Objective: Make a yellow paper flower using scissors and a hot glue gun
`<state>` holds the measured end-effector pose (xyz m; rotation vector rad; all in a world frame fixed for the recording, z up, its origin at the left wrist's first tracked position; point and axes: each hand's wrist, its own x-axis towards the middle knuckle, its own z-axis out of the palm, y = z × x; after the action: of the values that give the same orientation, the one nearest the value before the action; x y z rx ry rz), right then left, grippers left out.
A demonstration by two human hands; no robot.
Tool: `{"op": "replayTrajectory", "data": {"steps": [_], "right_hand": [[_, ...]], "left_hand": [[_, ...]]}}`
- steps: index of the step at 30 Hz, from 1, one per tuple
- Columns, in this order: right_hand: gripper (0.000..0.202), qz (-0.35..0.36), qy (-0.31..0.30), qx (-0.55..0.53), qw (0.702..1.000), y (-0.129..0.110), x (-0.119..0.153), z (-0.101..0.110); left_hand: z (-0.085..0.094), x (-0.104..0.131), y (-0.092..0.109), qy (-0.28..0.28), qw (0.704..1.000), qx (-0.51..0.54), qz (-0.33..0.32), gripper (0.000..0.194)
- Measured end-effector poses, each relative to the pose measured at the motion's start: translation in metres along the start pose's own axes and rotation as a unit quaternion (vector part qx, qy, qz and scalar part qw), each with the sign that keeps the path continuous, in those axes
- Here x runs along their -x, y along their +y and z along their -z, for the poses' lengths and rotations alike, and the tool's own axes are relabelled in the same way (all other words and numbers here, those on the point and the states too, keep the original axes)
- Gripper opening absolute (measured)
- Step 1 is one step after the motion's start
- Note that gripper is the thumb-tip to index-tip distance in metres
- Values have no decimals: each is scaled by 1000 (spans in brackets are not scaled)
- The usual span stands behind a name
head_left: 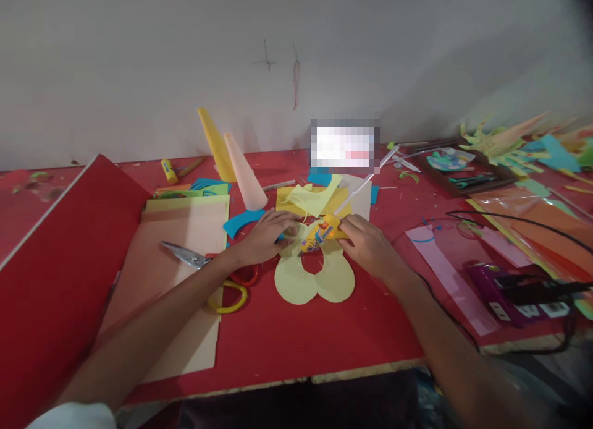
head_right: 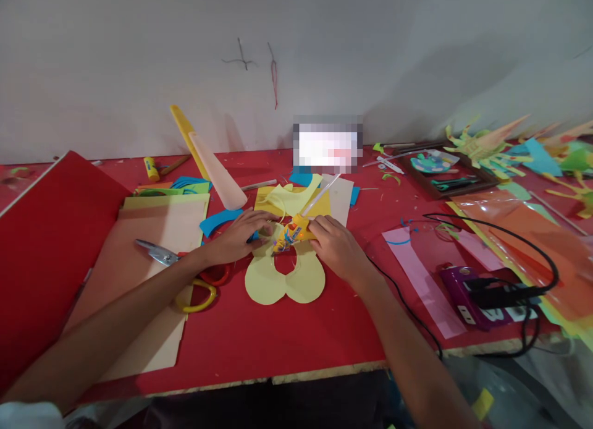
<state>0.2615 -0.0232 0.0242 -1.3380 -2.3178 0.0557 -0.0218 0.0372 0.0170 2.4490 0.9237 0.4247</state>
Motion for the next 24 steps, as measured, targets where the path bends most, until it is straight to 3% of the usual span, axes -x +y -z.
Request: {"op": "replayTrajectory", "data": {"steps": [2, 7, 12, 18, 21, 24], "right_hand": [[3, -13, 8, -9, 1000, 3, 2, 3], [34, -122, 41, 11, 992, 28, 12, 10], [48, -190, 52, 46, 979, 68, 25, 10], [40, -282, 61, 116, 950, 93, 34, 2], [36, -292, 61, 145, 943, 95, 37, 3], [31, -258, 99, 158, 948, 93, 38, 9]], "left_hand": [[0, 0, 0, 0, 1000, 1, -3, 13], [-1, 1, 0, 11, 1000, 4, -16, 17], [-2, 3, -3, 25, 999, 15, -32, 30], [-5, 4, -8, 59, 997, 14, -36, 32], [-4, 4, -8, 87, 996, 11, -27, 33], [-3, 3, -8, 119, 993, 13, -21, 32]]}}
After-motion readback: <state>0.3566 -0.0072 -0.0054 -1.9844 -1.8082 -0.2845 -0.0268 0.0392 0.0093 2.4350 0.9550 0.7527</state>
